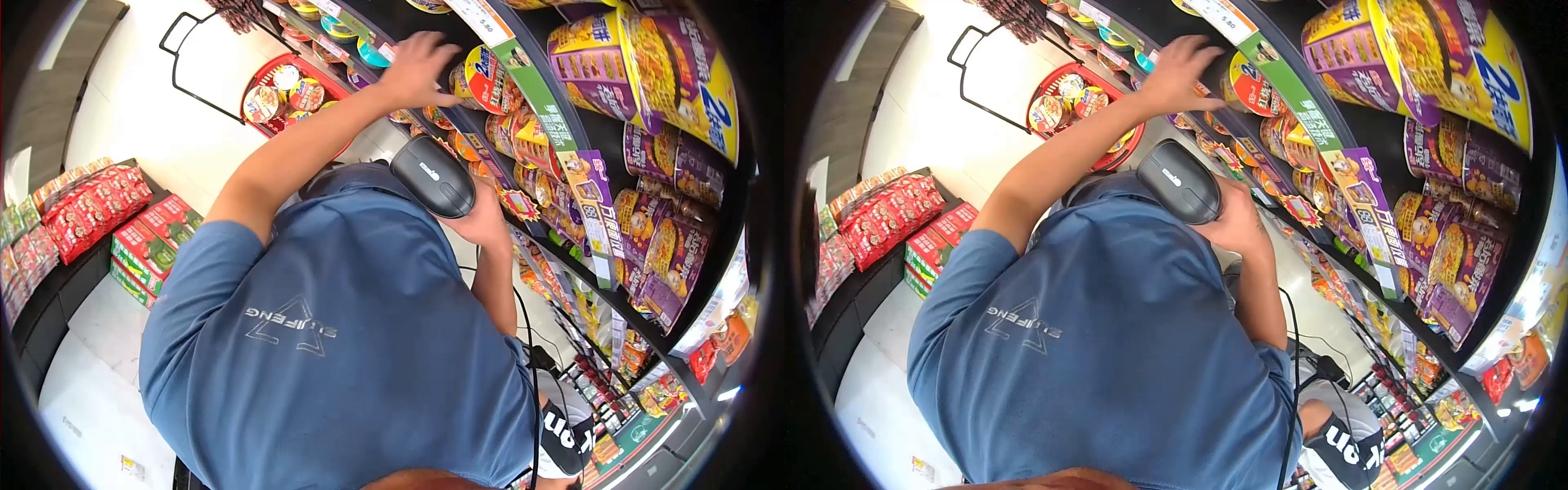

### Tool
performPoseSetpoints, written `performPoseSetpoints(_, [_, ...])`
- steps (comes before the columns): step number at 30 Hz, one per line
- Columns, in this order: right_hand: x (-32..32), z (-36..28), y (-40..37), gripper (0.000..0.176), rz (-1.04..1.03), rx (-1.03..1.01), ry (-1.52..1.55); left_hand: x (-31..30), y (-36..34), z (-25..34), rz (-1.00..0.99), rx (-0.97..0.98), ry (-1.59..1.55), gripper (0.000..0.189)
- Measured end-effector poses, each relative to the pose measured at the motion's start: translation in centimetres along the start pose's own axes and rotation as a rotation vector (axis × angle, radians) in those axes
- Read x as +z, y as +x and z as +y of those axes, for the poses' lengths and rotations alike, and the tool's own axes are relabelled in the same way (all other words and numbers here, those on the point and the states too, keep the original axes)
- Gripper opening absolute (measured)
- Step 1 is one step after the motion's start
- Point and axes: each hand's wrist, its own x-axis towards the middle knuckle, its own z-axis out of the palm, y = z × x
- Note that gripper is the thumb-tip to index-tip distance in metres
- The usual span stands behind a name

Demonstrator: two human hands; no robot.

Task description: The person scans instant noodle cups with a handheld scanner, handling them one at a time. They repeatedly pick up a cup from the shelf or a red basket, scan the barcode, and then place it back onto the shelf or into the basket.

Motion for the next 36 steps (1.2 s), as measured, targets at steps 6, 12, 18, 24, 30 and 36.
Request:
performPoseSetpoints(6, [1.0,0.4,-0.7,0.043,0.034,0.029,-0.009,6.0,6.6,4.2,-0.367,0.052,0.168,0.100])
performPoseSetpoints(12, [1.9,0.7,-1.8,0.038,0.099,0.078,0.044,5.2,9.0,4.9,-0.858,0.109,0.149,0.084])
performPoseSetpoints(18, [1.9,0.0,-0.5,0.038,0.089,0.044,0.000,6.2,8.3,3.4,-0.826,0.139,0.114,0.103])
performPoseSetpoints(24, [2.7,-0.4,1.8,0.041,-0.010,0.076,-0.001,3.6,6.2,3.1,-0.707,0.064,0.152,0.104])
performPoseSetpoints(30, [3.2,-2.4,4.6,0.042,-0.121,0.040,-0.083,3.4,6.0,2.5,-0.603,0.143,0.157,0.098])
performPoseSetpoints(36, [4.8,-1.8,5.2,0.044,-0.125,0.172,-0.027,-0.6,0.7,-1.0,-0.061,0.158,-0.340,0.063])
